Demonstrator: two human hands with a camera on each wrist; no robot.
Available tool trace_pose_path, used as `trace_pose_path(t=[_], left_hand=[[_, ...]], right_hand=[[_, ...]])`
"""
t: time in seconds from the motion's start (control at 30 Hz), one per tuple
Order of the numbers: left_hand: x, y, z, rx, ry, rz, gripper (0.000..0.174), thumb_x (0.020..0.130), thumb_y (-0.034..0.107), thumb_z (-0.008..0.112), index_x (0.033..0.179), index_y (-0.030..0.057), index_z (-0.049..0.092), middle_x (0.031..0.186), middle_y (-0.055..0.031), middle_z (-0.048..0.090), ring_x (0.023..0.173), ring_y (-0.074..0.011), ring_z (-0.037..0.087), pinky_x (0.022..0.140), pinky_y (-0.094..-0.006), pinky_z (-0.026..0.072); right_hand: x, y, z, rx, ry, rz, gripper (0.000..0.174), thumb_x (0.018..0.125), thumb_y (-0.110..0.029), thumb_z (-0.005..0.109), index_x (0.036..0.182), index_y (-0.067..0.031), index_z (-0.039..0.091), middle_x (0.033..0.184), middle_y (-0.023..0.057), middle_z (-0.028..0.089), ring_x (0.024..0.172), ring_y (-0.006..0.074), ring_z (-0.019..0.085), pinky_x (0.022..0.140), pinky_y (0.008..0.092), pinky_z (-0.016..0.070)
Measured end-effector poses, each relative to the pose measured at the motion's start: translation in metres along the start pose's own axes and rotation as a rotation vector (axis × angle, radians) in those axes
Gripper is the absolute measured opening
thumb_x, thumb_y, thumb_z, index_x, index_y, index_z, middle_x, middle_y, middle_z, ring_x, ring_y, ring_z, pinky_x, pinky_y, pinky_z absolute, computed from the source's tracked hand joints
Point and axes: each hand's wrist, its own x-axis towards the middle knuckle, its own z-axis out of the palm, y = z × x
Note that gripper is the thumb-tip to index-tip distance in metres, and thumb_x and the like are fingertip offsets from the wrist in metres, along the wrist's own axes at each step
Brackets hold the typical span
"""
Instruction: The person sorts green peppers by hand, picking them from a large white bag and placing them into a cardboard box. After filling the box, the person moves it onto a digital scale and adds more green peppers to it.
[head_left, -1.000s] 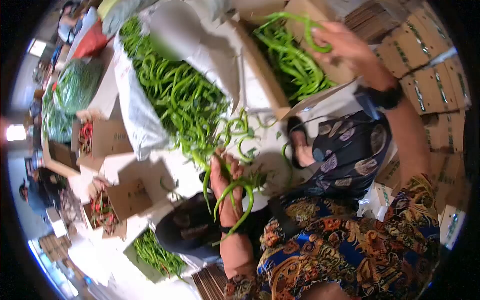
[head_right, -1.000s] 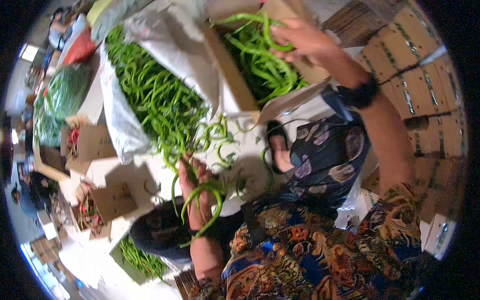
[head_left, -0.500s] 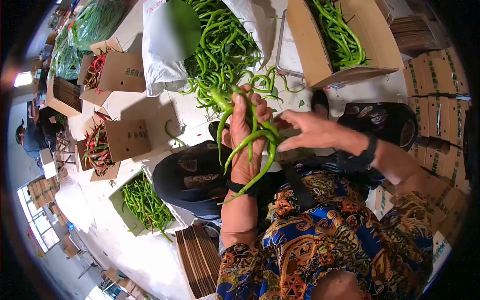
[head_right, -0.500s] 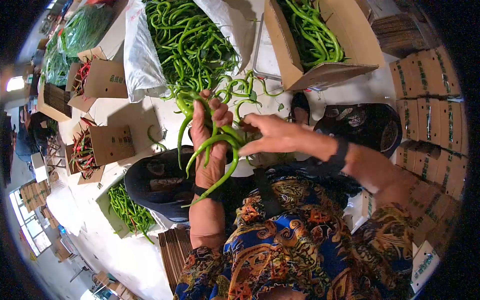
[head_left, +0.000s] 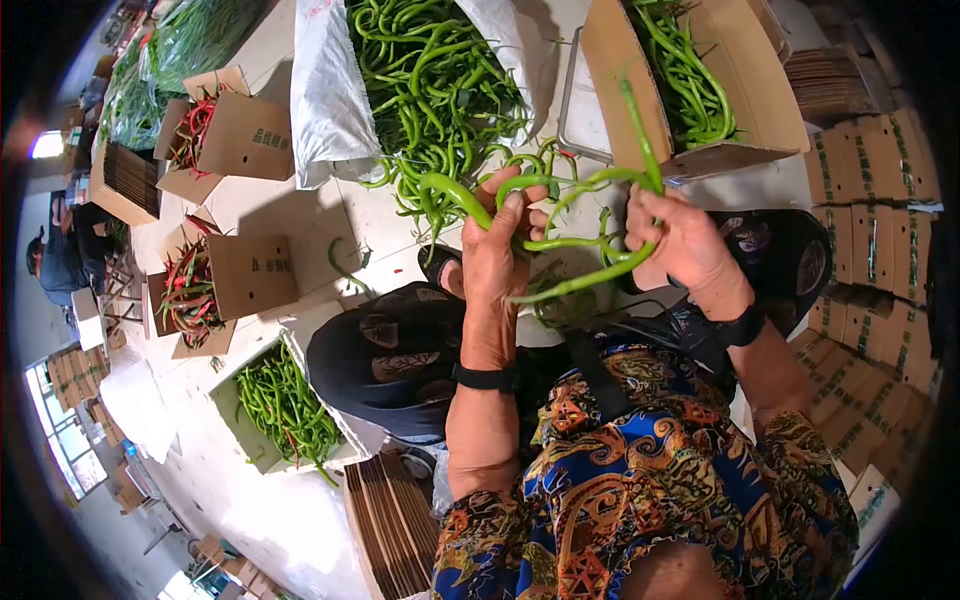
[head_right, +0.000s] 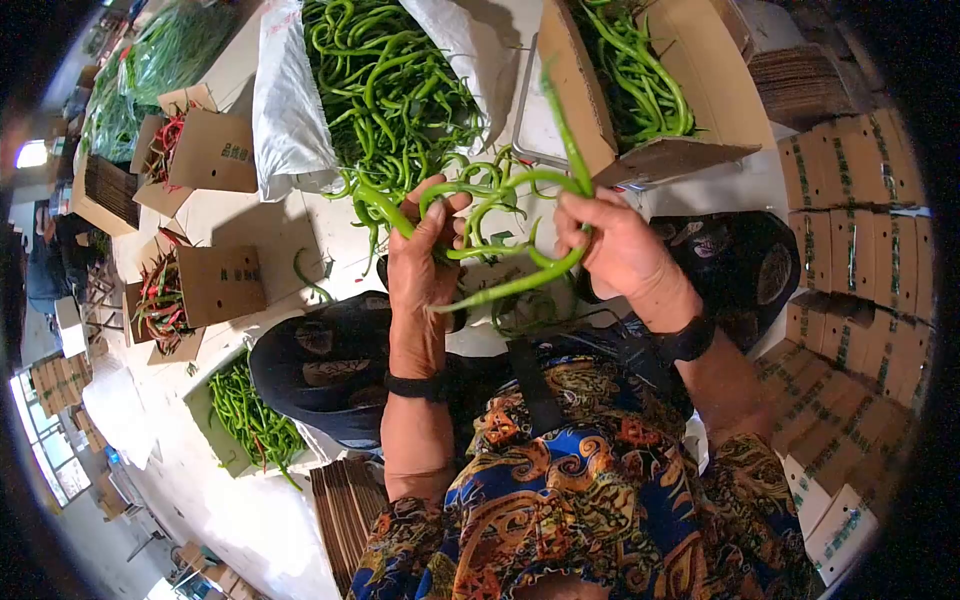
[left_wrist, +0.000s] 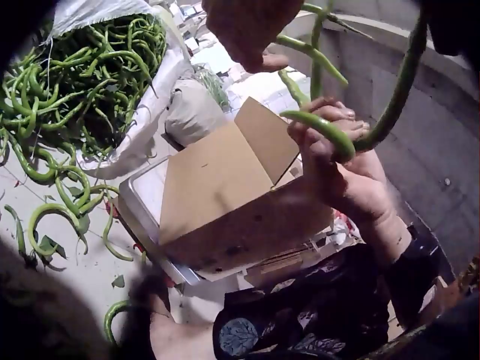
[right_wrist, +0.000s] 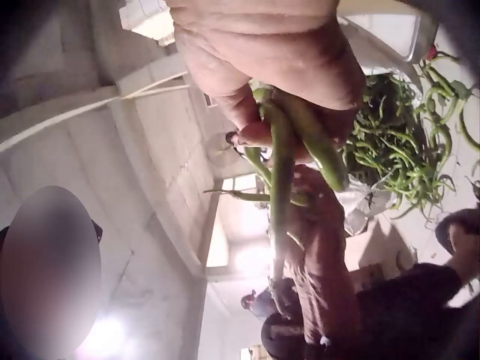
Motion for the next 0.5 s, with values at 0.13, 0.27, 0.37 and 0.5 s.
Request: trace_pose_path(t=[0.13, 0.27, 0.37, 0.5], left_hand=[[0.001, -0.001, 0.003, 0.028, 0.068, 0.035, 0.041, 0.089, 0.007, 0.056, 0.127, -0.0040, 0.044, 0.100, -0.0161, 0.062, 0.084, -0.0200, 0.061, 0.069, -0.0272, 0.0508], [0.003, -0.001, -0.001, -0.041, 0.050, 0.071, 0.043, 0.089, 0.008, 0.055, 0.128, -0.0064, 0.043, 0.100, -0.0168, 0.061, 0.086, -0.0228, 0.061, 0.075, -0.0312, 0.0512], [0.004, -0.003, -0.007, -0.010, 0.082, 0.088, 0.039, 0.092, 0.006, 0.053, 0.128, -0.0052, 0.043, 0.106, -0.0182, 0.062, 0.090, -0.0225, 0.062, 0.076, -0.0313, 0.0514], [-0.009, -0.012, 0.017, 0.488, 0.072, 0.222, 0.044, 0.094, 0.008, 0.050, 0.134, -0.0061, 0.039, 0.109, -0.0143, 0.064, 0.094, -0.0214, 0.062, 0.087, -0.0327, 0.0489]], right_hand=[[-0.004, -0.012, -0.002, 0.065, 0.029, -0.039, 0.019, 0.093, -0.019, 0.055, 0.103, -0.0034, 0.058, 0.075, -0.0010, 0.052, 0.068, 0.0097, 0.049, 0.072, 0.0298, 0.0428], [-0.012, -0.017, -0.006, 0.066, 0.040, -0.122, 0.025, 0.093, -0.017, 0.054, 0.111, 0.0001, 0.056, 0.081, 0.0005, 0.053, 0.071, 0.0111, 0.051, 0.073, 0.0284, 0.0422], [-0.023, -0.022, 0.006, -0.069, 0.201, -0.138, 0.026, 0.093, -0.015, 0.053, 0.114, 0.0008, 0.055, 0.083, 0.0018, 0.055, 0.073, 0.0112, 0.052, 0.073, 0.0267, 0.0422], [-0.009, 0.005, 0.026, -0.331, 0.300, -0.016, 0.035, 0.093, -0.023, 0.058, 0.120, -0.0003, 0.054, 0.094, 0.0022, 0.059, 0.087, 0.0101, 0.054, 0.078, 0.0246, 0.0422]])
